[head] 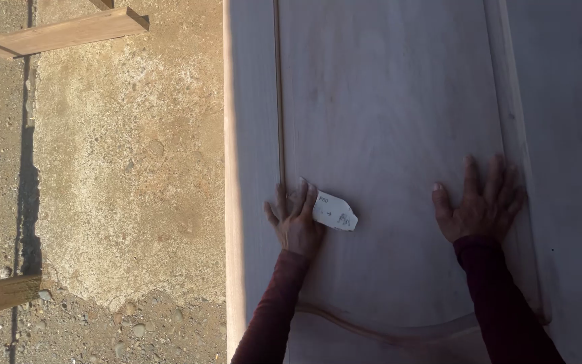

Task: Sanding a decorative wooden furniture panel with sandpaper.

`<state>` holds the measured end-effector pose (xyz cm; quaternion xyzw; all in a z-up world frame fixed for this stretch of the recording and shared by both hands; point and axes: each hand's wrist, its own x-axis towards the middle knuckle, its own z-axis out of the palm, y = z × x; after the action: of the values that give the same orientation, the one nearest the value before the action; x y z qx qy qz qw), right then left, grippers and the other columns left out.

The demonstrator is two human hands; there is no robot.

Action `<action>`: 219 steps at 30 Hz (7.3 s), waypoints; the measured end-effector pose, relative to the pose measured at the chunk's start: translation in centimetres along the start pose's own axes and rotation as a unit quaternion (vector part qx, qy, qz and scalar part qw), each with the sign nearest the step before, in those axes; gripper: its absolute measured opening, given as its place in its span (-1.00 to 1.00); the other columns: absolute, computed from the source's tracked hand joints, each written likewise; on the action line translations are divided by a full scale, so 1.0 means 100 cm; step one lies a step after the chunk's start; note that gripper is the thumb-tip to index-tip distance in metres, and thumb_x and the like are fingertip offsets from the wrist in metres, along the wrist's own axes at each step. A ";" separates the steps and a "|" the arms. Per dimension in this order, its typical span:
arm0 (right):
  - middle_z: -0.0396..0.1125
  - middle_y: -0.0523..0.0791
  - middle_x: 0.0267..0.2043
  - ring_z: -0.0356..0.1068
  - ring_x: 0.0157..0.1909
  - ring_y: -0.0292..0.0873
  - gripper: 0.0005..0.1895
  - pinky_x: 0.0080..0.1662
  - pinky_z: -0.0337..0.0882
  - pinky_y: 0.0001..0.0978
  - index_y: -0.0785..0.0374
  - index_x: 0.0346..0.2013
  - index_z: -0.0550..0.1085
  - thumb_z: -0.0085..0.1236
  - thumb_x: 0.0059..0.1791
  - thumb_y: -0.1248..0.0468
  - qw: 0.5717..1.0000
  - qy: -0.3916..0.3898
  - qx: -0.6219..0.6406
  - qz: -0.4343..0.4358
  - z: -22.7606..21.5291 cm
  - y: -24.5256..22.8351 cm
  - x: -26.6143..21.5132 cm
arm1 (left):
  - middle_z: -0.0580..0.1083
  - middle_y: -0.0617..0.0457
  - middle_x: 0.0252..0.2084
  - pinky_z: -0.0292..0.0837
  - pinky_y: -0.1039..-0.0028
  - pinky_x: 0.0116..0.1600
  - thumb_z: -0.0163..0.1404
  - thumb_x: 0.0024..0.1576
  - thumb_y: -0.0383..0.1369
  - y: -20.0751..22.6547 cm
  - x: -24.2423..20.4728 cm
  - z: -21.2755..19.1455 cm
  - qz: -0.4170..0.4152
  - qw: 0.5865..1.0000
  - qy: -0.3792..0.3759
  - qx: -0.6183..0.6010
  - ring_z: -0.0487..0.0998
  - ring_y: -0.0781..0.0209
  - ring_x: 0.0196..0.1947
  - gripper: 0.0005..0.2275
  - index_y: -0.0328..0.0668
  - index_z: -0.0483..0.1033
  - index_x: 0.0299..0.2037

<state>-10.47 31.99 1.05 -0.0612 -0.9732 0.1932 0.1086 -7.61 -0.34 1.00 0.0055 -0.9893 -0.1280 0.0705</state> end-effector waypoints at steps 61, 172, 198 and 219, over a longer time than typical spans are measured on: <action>-0.10 0.17 0.63 -0.19 0.62 0.36 -0.16 0.42 -0.21 0.52 0.18 0.52 0.26 -0.10 0.10 -0.28 1.000 -0.015 -0.015 0.013 -0.002 -0.001 0.001 | 0.30 0.05 0.43 -0.46 -0.41 0.40 0.26 -0.03 -0.23 0.014 -0.060 -0.001 0.045 0.995 -0.048 -0.080 -0.08 -0.31 0.52 -0.33 0.04 0.34 0.36; -0.37 0.11 0.60 -0.24 0.48 0.39 0.41 0.28 -0.15 0.48 -0.11 0.56 -0.01 0.15 -0.44 -0.59 0.968 -0.077 -0.103 0.217 -0.066 0.145 -0.031 | 0.34 0.10 0.38 -0.39 -0.48 0.41 0.07 0.13 -0.25 0.088 0.066 0.064 -0.003 0.999 0.031 -0.032 -0.08 -0.38 0.52 -0.53 0.01 0.42 0.29; -0.21 0.19 0.50 -0.11 0.40 0.43 0.44 0.26 -0.04 0.49 -0.09 0.58 -0.06 0.17 -0.43 -0.59 0.959 -0.111 -0.123 0.232 -0.065 0.148 -0.003 | 0.26 0.10 0.43 -0.36 -0.53 0.32 0.20 -0.06 -0.24 0.089 -0.173 0.019 -0.019 0.998 -0.007 -0.053 -0.04 -0.38 0.45 -0.41 -0.02 0.41 0.25; -0.12 0.19 0.50 -0.09 0.41 0.40 0.40 0.25 -0.03 0.50 0.00 0.59 0.08 0.29 -0.41 -0.47 0.970 -0.055 -0.134 0.194 -0.035 0.176 0.014 | 0.36 0.14 0.38 -0.33 -0.48 0.38 0.23 -0.02 -0.25 0.059 -0.002 0.040 0.024 0.997 0.041 -0.061 0.01 -0.38 0.49 -0.46 0.06 0.48 0.23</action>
<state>-9.62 49.67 -2.40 -0.2524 -0.9641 0.0818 0.0057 -7.89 6.34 -1.36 -0.0179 -0.9757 -0.1864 0.1139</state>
